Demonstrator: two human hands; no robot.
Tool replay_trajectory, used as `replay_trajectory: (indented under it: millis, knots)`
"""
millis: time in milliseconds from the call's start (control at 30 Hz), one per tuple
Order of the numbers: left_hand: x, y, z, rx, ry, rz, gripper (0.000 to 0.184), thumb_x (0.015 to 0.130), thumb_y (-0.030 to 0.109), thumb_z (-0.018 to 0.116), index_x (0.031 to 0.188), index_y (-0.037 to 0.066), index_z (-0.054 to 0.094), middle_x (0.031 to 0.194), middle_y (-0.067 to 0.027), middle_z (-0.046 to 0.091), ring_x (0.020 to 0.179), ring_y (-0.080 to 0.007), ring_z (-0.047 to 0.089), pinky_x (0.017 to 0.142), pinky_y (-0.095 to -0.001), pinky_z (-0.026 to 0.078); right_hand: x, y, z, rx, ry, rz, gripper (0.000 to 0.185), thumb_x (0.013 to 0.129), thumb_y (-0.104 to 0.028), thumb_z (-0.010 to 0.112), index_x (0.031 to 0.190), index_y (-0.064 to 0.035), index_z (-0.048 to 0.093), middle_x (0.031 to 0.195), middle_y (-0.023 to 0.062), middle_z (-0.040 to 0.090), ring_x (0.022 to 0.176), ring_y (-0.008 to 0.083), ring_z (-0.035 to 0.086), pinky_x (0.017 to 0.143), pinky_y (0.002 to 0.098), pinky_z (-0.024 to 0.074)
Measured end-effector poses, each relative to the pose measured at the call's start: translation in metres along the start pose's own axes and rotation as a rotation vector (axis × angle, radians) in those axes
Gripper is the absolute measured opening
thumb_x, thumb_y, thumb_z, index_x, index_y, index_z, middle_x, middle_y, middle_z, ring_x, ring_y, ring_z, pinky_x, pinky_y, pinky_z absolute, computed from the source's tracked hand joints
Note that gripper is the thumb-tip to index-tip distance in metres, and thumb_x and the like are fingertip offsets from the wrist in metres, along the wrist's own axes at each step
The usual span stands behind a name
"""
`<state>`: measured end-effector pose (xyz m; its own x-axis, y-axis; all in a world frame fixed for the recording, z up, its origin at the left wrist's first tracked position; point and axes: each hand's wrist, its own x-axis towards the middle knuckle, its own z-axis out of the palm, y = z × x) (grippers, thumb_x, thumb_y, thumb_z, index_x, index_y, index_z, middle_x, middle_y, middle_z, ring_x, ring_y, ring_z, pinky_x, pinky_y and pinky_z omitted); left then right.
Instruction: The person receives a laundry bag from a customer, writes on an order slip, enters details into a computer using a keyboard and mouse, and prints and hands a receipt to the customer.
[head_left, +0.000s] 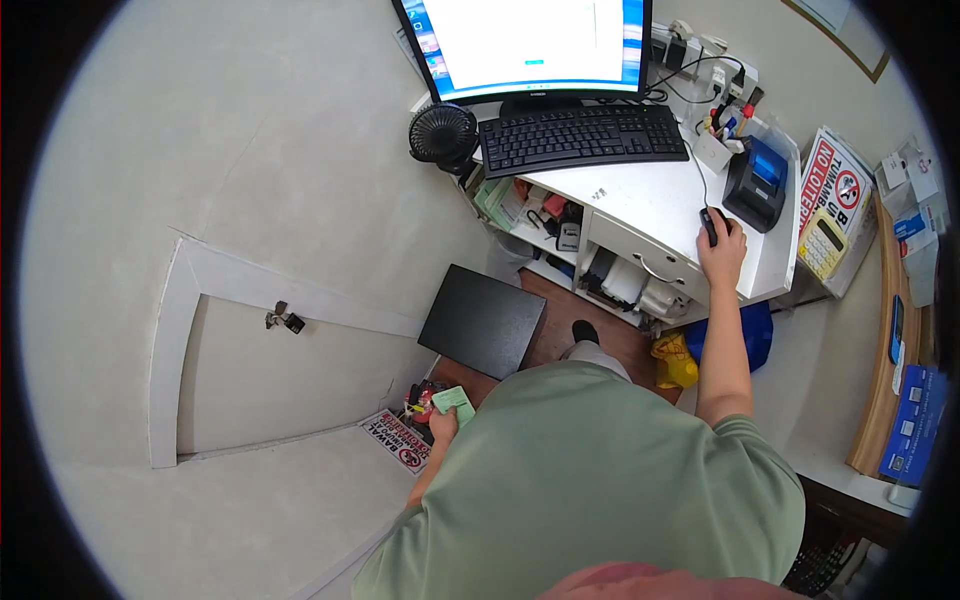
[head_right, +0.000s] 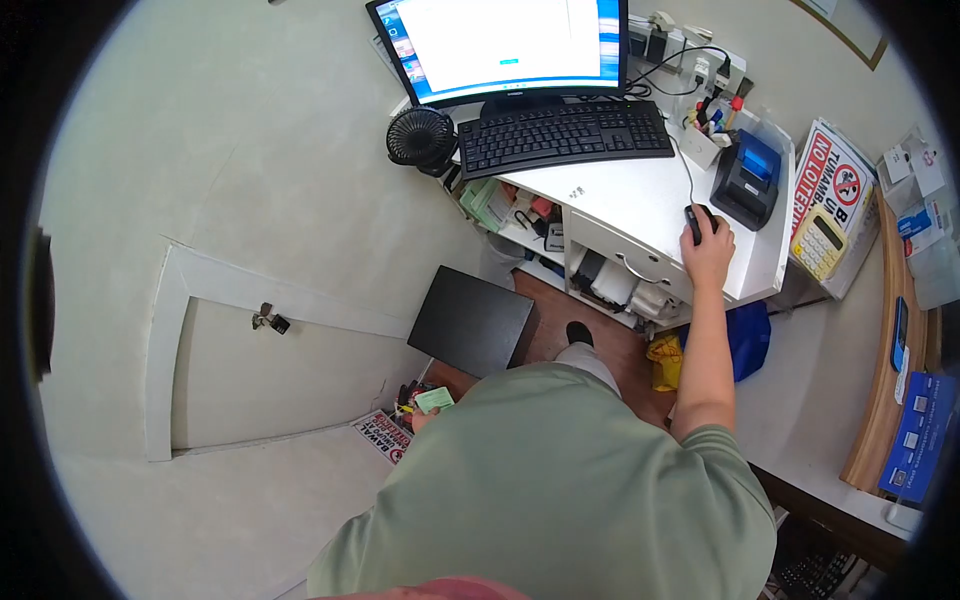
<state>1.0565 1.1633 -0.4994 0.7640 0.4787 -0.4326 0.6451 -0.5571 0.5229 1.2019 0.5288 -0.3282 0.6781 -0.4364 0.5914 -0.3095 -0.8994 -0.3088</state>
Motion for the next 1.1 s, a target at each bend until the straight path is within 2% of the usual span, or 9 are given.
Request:
replay_trajectory:
  millis: [433, 633, 1100]
  knots:
    - [-0.001, -0.001, 0.001, -0.023, 0.019, 0.021, 0.033, 0.084, 0.022, 0.070, 0.107, -0.001, 0.070, 0.101, -0.0205, 0.073, 0.098, -0.0350, 0.070, 0.088, -0.0418, 0.052, 0.000, 0.002, 0.003, -0.017, -0.013, 0.006, 0.041, 0.083, -0.022, 0.068, 0.124, -0.0257, 0.068, 0.120, 0.0180, 0.059, 0.108, 0.0378, 0.057, 0.094, 0.0478, 0.0466]
    - [0.014, -0.030, 0.013, -0.095, -0.026, 0.029, 0.033, 0.084, 0.022, 0.069, 0.106, -0.001, 0.070, 0.102, -0.0202, 0.073, 0.098, -0.0346, 0.070, 0.088, -0.0416, 0.052, 0.001, -0.002, 0.000, -0.010, -0.013, 0.006, 0.042, 0.084, -0.023, 0.068, 0.125, -0.0268, 0.067, 0.122, 0.0155, 0.059, 0.109, 0.0368, 0.056, 0.096, 0.0466, 0.0459]
    - [0.017, -0.015, 0.008, -0.053, -0.018, 0.039, 0.034, 0.084, 0.023, 0.069, 0.109, 0.000, 0.070, 0.104, -0.0216, 0.072, 0.100, -0.0370, 0.069, 0.089, -0.0428, 0.052, 0.000, 0.000, 0.003, -0.029, -0.030, 0.019, 0.043, 0.085, -0.025, 0.067, 0.128, -0.0289, 0.066, 0.126, 0.0147, 0.059, 0.111, 0.0361, 0.056, 0.097, 0.0466, 0.0447]
